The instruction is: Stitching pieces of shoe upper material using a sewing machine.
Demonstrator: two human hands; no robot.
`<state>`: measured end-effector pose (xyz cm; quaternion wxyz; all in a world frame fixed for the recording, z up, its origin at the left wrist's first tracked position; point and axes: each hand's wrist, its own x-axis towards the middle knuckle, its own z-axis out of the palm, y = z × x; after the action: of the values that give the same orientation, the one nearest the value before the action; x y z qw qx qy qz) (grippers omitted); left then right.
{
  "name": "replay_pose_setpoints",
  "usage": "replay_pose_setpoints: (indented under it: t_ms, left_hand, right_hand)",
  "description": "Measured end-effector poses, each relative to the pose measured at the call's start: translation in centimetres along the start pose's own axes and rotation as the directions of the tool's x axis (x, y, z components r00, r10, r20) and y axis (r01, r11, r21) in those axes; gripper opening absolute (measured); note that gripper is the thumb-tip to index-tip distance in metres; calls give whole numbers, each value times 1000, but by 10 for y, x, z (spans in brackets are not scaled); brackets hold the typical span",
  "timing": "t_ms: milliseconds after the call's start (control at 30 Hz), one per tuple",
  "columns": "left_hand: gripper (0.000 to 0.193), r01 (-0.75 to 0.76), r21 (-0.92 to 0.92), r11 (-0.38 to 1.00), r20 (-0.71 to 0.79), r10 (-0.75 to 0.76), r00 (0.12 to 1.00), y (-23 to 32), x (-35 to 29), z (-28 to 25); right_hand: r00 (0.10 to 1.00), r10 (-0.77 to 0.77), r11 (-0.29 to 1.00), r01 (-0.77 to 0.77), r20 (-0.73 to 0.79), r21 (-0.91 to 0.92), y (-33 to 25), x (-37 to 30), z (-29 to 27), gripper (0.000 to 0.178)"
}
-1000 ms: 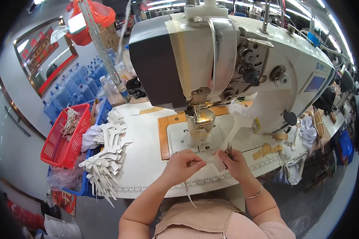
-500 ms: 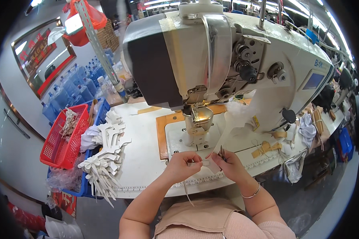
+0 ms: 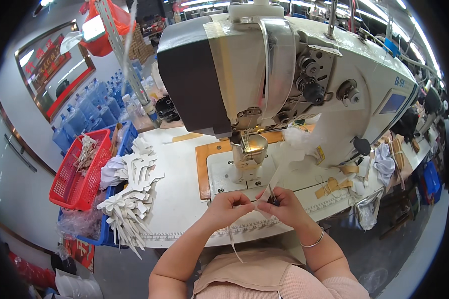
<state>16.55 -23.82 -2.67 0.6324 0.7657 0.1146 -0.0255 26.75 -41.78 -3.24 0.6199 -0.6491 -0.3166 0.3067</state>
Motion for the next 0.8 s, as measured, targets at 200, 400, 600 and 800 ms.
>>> replay_pose_setpoints:
  t_ms: [200,400,600,800]
  left_hand:
    - [15,-5,-158,987,-9,3,1000,-7,-2,-7]
    - [15,1,-101,995,-39,-5,999,-4,-6,-2]
    - [16,17,-58,998,-55,-20,998,-3,-8,4]
    - [17,3,-62,998,-59,-7,998,-2,-9,1]
  right_hand:
    - [823,-533,672,270,-197,-690,-16,-19,-6,31]
    - [767,-633,263,339,103,-903,-30,-36,-2,29]
    - [764,-625,165,329,159,-930,-35,-36,2,29]
    - [773,-603,128,338,198,-932,-38,-33,-1,26]
